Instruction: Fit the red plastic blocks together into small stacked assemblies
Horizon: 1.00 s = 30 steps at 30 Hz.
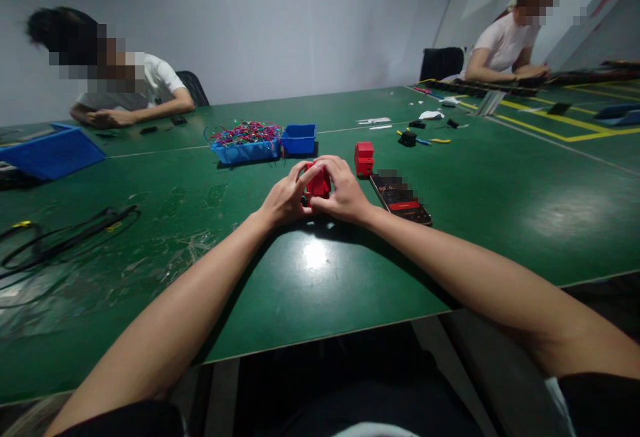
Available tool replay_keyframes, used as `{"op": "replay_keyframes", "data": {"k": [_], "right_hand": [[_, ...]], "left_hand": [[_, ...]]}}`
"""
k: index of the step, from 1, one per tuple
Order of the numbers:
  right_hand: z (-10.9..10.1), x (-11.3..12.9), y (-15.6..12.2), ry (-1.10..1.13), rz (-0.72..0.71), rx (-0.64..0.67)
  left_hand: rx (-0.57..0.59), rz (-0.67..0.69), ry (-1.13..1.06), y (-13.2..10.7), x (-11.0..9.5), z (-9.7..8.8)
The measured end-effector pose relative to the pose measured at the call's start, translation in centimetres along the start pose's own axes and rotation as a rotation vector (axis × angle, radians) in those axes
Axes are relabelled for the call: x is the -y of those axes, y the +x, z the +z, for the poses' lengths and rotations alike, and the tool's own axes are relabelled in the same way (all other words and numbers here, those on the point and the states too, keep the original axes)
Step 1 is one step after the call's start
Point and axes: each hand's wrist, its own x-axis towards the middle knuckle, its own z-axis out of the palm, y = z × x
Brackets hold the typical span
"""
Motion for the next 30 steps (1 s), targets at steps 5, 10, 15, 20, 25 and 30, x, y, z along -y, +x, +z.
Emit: {"op": "replay_keyframes", "data": {"k": [5, 10, 15, 20, 25, 30], "right_hand": [[0.09, -0.08, 0.00, 0.001, -0.003, -0.007], [0.10, -0.17, 0.01, 0.001, 0.006, 0.013], [0.08, -0.02, 0.02, -0.006, 0.020, -0.001], [0.09, 0.14, 0.07, -0.013, 0.028, -0.009], [0.05, 0.05, 0.09, -0.006, 0.027, -0.008], [0.05, -0.13, 0.07, -0.002, 0.012, -0.008]], "left_hand": [[-0.015, 0.000, -0.036, -0.09, 0.22, 0.20], [-0.026, 0.003, -0.081, -0.09, 0.26, 0.35], [-0.022, 0.008, -0.102, 0.04, 0.05, 0.32], [-0.017, -0.003, -0.092, 0.08, -0.12, 0.23], [-0.027, 0.011, -0.092, 0.06, -0.16, 0.21], [-0.046, 0.017, -0.101, 0.07, -0.16, 0.33]]}}
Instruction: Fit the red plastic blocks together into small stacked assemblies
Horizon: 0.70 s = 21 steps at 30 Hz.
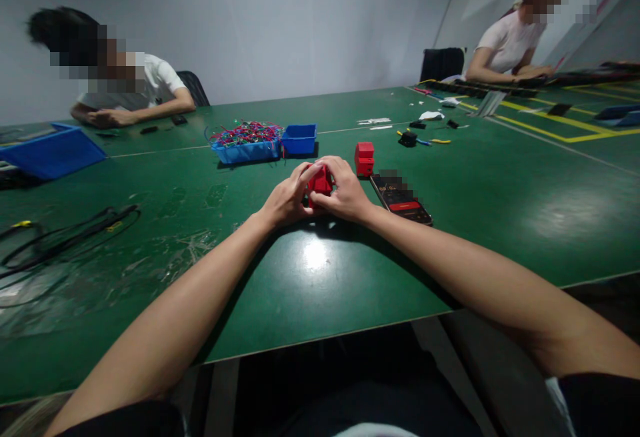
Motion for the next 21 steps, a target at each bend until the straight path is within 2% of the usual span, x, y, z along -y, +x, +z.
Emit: {"op": "replay_keyframes", "data": {"k": [5, 13, 21], "right_hand": [[-0.04, -0.05, -0.01, -0.007, -0.022, -0.005], [0.20, -0.17, -0.14, 0.009, 0.001, -0.032], [0.38, -0.21, -0.19, -0.003, 0.005, 0.017]], "left_hand": [[0.002, -0.022, -0.011, 0.03, -0.05, -0.01], [-0.039, 0.051, -0.001, 0.24, -0.12, -0.14], [-0.063, 0.019, -0.025, 0.19, -0.42, -0.29]]}}
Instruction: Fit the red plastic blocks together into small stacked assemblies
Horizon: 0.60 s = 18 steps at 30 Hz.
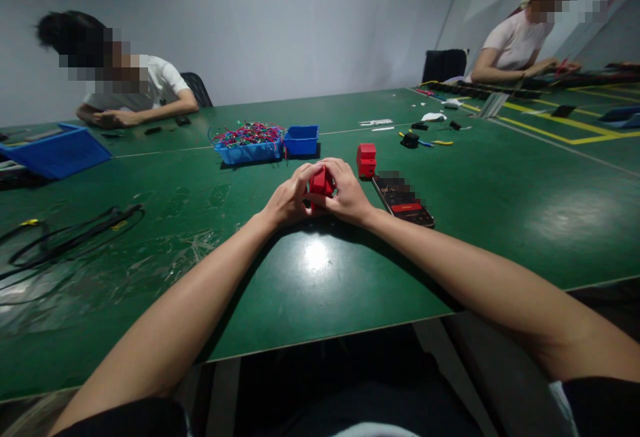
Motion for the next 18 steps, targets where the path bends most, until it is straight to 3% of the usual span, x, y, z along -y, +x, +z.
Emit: {"op": "replay_keyframes", "data": {"k": [18], "right_hand": [[0.46, 0.18, -0.32, 0.072, 0.020, -0.037]], "left_hand": [[0.014, -0.045, 0.017, 0.10, -0.23, -0.14]]}}
